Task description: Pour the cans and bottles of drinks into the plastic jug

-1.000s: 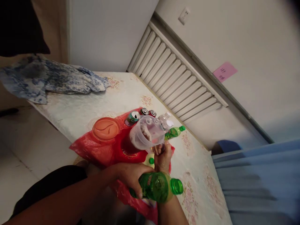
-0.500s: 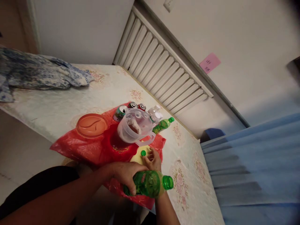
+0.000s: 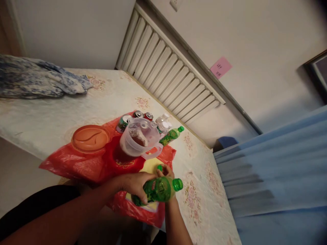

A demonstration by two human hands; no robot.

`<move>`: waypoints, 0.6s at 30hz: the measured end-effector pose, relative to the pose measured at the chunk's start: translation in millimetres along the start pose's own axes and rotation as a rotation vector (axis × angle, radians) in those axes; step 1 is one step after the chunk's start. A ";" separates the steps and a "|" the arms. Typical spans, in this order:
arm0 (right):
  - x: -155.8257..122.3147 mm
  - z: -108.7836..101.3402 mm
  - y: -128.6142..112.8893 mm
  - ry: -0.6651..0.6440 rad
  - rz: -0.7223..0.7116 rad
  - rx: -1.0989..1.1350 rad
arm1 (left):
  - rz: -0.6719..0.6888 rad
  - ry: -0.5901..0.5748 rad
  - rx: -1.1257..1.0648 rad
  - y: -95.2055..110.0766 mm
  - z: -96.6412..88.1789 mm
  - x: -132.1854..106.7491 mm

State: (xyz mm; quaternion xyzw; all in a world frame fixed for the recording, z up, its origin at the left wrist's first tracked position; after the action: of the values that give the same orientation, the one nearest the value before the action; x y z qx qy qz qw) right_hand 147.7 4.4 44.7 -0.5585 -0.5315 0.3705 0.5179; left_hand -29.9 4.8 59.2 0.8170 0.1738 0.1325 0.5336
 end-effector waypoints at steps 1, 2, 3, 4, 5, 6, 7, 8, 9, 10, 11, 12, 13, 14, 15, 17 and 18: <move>-0.6 -9.7 -7.5 0.038 0.006 0.018 | -0.013 0.011 -0.007 -1.1 0.2 1.4; -1.9 -20.2 -17.7 0.078 0.007 0.033 | -0.026 0.022 -0.016 -2.1 0.5 2.9; -3.8 -30.7 -30.3 0.112 -0.001 0.037 | -0.034 0.030 -0.028 -3.1 1.0 4.5; -6.4 -41.1 -45.5 0.146 -0.031 0.007 | -0.038 0.037 -0.045 -3.8 1.6 6.0; -9.5 -50.4 -62.4 0.170 -0.076 -0.044 | -0.035 0.040 -0.067 -4.5 2.2 7.7; -12.7 -57.5 -79.5 0.169 -0.121 -0.101 | -0.028 0.041 -0.093 -5.2 2.9 9.3; -16.0 -62.4 -95.9 0.150 -0.165 -0.163 | -0.018 0.041 -0.121 -5.8 3.5 10.9; -19.1 -65.3 -110.7 0.120 -0.204 -0.226 | -0.007 0.039 -0.149 -6.6 4.0 12.5; -22.0 -66.4 -123.7 0.087 -0.241 -0.286 | 0.003 0.038 -0.178 -7.3 4.3 13.9; -24.6 -65.8 -134.7 0.049 -0.277 -0.339 | 0.011 0.039 -0.203 -8.1 4.6 15.2; -26.7 -64.0 -143.8 0.009 -0.311 -0.384 | 0.021 0.038 -0.226 -8.6 4.7 16.3; -28.5 -61.3 -151.1 -0.030 -0.343 -0.421 | 0.032 0.036 -0.248 -8.9 4.9 17.3; -29.9 -58.0 -157.1 -0.068 -0.369 -0.452 | 0.041 0.033 -0.265 -9.1 5.1 18.1; -30.9 -54.6 -162.2 -0.103 -0.390 -0.480 | 0.045 0.028 -0.280 -9.2 5.4 18.7; -31.7 -51.3 -166.7 -0.134 -0.406 -0.506 | 0.046 0.022 -0.292 -9.4 5.8 19.2; -32.7 -45.9 -175.1 -0.185 -0.427 -0.549 | 0.040 0.013 -0.304 -9.8 6.3 20.0; -33.0 -44.0 -179.2 -0.206 -0.435 -0.566 | 0.037 0.014 -0.301 -10.0 6.3 20.2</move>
State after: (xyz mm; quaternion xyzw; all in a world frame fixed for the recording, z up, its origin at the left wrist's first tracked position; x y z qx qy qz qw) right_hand 147.2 -54.2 222.7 -0.5134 -0.7685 0.1445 0.3534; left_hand -10.5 11.9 48.1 0.7298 0.1407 0.1725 0.6464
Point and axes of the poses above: each hand's wrist, its own x-axis towards the middle knuckle, its own z-axis out of the palm, y = z × x, the point moved 4 cm from there along x, towards the middle knuckle, and after that the axes turned 15 degrees about x, right-handed, at the moved point
